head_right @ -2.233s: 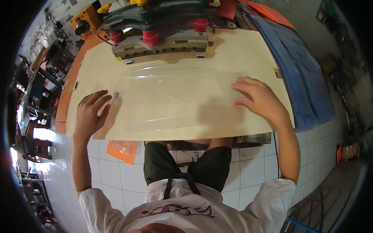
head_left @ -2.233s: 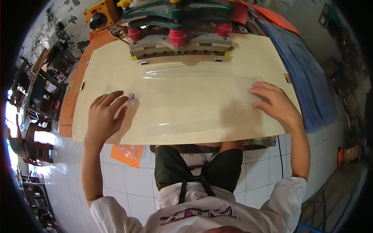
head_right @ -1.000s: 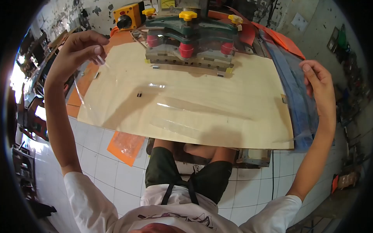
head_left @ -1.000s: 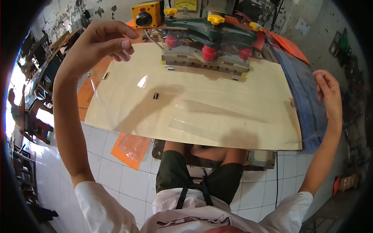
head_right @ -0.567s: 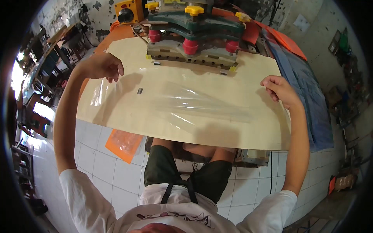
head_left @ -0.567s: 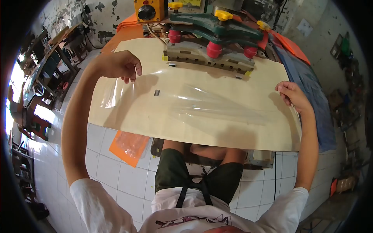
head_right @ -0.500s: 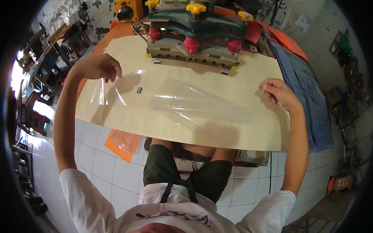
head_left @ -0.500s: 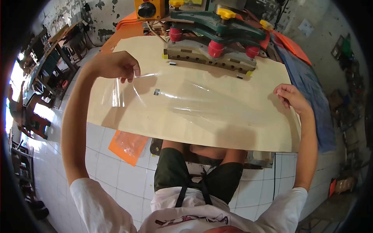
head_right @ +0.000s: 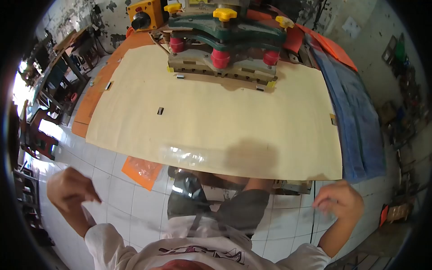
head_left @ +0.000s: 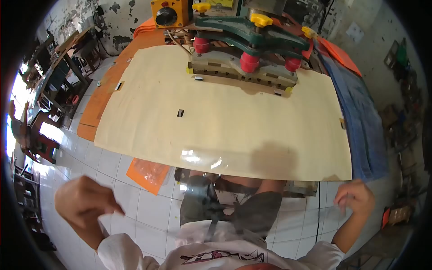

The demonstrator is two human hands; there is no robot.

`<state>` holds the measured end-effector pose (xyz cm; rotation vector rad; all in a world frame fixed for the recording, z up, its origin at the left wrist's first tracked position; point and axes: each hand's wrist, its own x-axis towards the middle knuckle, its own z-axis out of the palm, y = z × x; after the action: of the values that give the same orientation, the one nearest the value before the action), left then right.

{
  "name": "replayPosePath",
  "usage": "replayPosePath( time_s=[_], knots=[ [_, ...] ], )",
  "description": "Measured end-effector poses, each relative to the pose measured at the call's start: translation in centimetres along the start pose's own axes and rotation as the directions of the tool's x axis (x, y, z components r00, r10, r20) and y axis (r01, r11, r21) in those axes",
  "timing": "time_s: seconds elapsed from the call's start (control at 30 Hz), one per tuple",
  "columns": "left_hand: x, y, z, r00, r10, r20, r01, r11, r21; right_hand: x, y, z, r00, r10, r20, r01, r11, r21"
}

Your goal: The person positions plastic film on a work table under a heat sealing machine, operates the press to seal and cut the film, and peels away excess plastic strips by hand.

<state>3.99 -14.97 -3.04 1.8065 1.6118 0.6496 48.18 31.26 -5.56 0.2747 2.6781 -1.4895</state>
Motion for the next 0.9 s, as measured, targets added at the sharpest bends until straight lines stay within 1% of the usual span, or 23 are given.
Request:
replayPosePath(
  time_s=[0.03, 0.1, 0.13, 0.17, 0.2, 0.23, 0.27, 0.3, 0.33, 0.37, 0.4, 0.43, 0.47, 0.53, 0.57, 0.67, 0.7, 0.73, 0.77, 0.8, 0.83, 0.87, 0.9],
  knots=[
    [-0.4, 0.7, 0.3, 1.000, -0.004, 0.007, 0.004, 1.000, -0.006, -0.4, -0.8, 0.5, 1.000, 0.006, 0.003, -0.006, 1.000, 0.008],
    [-1.1, 2.6, 0.5, 0.981, 0.191, 0.044, -0.192, 0.981, 0.023, -1.0, -2.0, 1.2, 0.975, -0.141, 0.172, 0.142, 0.990, 0.007],
    [-2.3, 2.5, 0.7, 0.973, 0.228, 0.047, -0.231, 0.969, 0.082, -1.5, -2.2, 1.2, 0.975, -0.139, 0.173, 0.139, 0.990, 0.014],
    [-3.4, 2.2, 0.8, 0.973, 0.225, 0.051, -0.228, 0.970, 0.079, -2.0, -2.2, 1.0, 0.961, -0.207, 0.185, 0.205, 0.978, 0.033],
    [-3.8, 2.2, 0.7, 0.972, 0.237, -0.003, -0.236, 0.971, 0.046, -2.5, -2.0, 0.7, 0.941, -0.276, 0.194, 0.271, 0.961, 0.051],
    [-4.1, 2.3, 0.6, 0.967, 0.248, -0.057, -0.247, 0.969, 0.015, -2.9, -1.5, 0.6, 0.942, -0.276, 0.193, 0.271, 0.961, 0.052],
    [-3.6, 2.6, 0.7, 0.967, 0.248, -0.055, -0.248, 0.969, 0.017, -3.2, -0.7, 0.6, 0.949, -0.315, 0.035, 0.312, 0.948, 0.060],
    [-2.4, 3.2, 0.9, 0.968, 0.160, -0.192, -0.125, 0.975, 0.183, -3.2, -0.7, 0.7, 0.930, -0.345, -0.124, 0.354, 0.933, 0.059],
    [-1.0, 3.6, 0.9, 0.936, 0.094, -0.338, 0.022, 0.946, 0.324, -2.6, -0.8, 0.3, 0.957, -0.240, -0.162, 0.234, 0.971, -0.054],
    [-0.2, 2.6, 0.0, 0.920, -0.023, -0.391, 0.151, 0.942, 0.299, -0.9, -1.4, -0.4, 0.968, -0.136, -0.213, 0.103, 0.982, -0.158],
    [0.7, 1.6, -0.9, 0.888, -0.140, -0.437, 0.276, 0.924, 0.265, 1.0, -1.4, -1.0, 0.965, -0.007, -0.262, -0.023, 0.994, -0.109],
    [2.7, -0.2, -2.7, 0.893, -0.224, -0.389, 0.323, 0.922, 0.211, 3.1, -0.9, -1.8, 0.944, 0.124, -0.305, -0.147, 0.988, -0.053],
    [4.6, -2.1, -4.4, 0.890, -0.306, -0.337, 0.375, 0.912, 0.163, 5.3, 0.1, -2.7, 0.933, 0.120, -0.338, -0.150, 0.987, -0.063],
    [8.0, -7.1, -6.5, 0.889, -0.354, -0.289, 0.369, 0.929, -0.002, 9.5, 2.4, -4.5, 0.923, 0.148, -0.357, -0.181, 0.982, -0.062],
    [10.1, -8.8, -7.5, 0.868, -0.412, -0.279, 0.446, 0.892, 0.071, 11.5, 3.4, -5.3, 0.923, 0.176, -0.343, -0.207, 0.977, -0.055],
    [14.6, -14.2, -9.3, 0.844, -0.484, -0.231, 0.524, 0.835, 0.167, 16.3, 7.4, -7.3, 0.932, 0.242, -0.270, -0.245, 0.969, 0.021],
    [15.6, -16.0, -9.7, 0.842, -0.485, -0.238, 0.526, 0.834, 0.164, 17.7, 8.5, -7.6, 0.917, 0.301, -0.260, -0.278, 0.953, 0.123],
    [16.4, -17.7, -10.1, 0.832, -0.504, -0.230, 0.551, 0.795, 0.253, 19.0, 9.3, -7.9, 0.901, 0.359, -0.245, -0.308, 0.925, 0.223],
    [17.2, -19.2, -10.5, 0.822, -0.525, -0.222, 0.570, 0.747, 0.342, 20.1, 9.9, -8.3, 0.902, 0.356, -0.243, -0.306, 0.926, 0.220],
    [17.9, -20.7, -10.8, 0.820, -0.526, -0.223, 0.572, 0.746, 0.341, 21.0, 10.6, -8.8, 0.887, 0.375, -0.270, -0.350, 0.926, 0.138],
    [18.5, -21.9, -11.0, 0.838, -0.484, -0.252, 0.545, 0.722, 0.426, 21.7, 11.0, -9.2, 0.870, 0.393, -0.297, -0.395, 0.917, 0.056],
    [18.9, -23.1, -11.4, 0.856, -0.439, -0.275, 0.517, 0.689, 0.508, 22.4, 11.3, -9.7, 0.871, 0.393, -0.294, -0.396, 0.917, 0.055],
    [19.4, -23.5, -11.8, 0.854, -0.442, -0.273, 0.518, 0.691, 0.504, 23.0, 11.6, -10.0, 0.863, 0.373, -0.342, -0.400, 0.916, -0.011]
  ],
)
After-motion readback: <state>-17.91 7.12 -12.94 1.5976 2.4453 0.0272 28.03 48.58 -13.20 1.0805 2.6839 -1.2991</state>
